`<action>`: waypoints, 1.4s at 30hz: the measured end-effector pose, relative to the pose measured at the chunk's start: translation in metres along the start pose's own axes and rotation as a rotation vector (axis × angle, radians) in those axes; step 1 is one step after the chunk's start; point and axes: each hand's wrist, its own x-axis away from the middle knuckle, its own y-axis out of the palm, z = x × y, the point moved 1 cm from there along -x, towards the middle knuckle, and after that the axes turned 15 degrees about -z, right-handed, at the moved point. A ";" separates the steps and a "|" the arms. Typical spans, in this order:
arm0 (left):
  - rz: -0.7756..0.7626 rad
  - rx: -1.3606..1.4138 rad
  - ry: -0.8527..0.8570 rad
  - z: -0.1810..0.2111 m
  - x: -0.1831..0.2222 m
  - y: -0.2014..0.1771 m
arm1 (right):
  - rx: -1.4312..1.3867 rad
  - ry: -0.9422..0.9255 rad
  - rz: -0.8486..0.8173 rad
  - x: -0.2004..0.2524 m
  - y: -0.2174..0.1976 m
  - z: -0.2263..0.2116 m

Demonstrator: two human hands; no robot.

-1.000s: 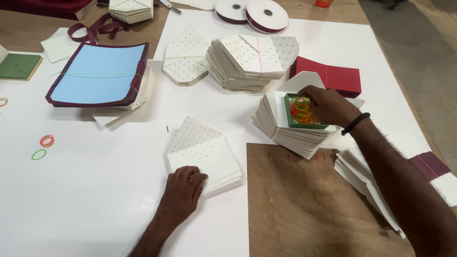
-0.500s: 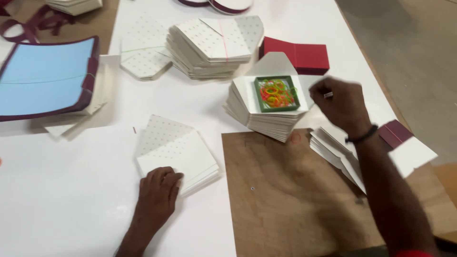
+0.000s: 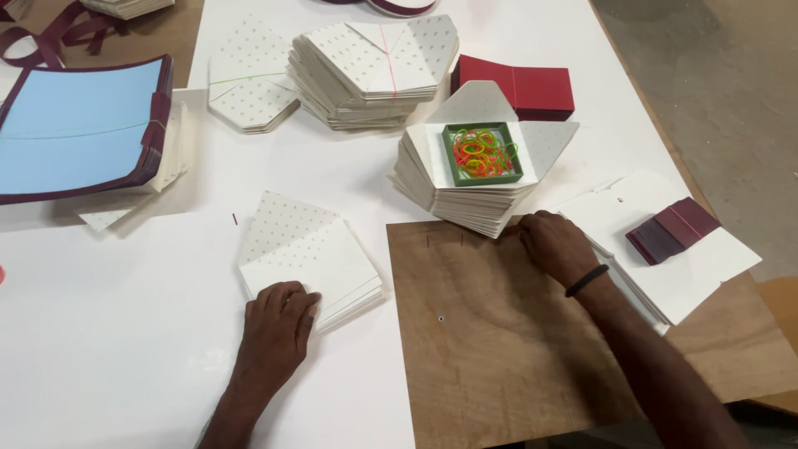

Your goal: Manually folding and stacking paper envelopes at a work table.

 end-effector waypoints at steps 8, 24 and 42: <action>0.024 0.034 0.041 0.002 0.001 -0.005 | -0.204 -0.147 0.431 0.017 -0.120 -0.022; 0.253 0.028 -0.317 0.020 0.009 -0.003 | -0.234 -0.424 -0.105 -0.031 0.010 -0.235; 0.260 0.548 -0.232 0.014 0.017 0.021 | -0.519 -0.250 -0.309 -0.086 0.018 -0.257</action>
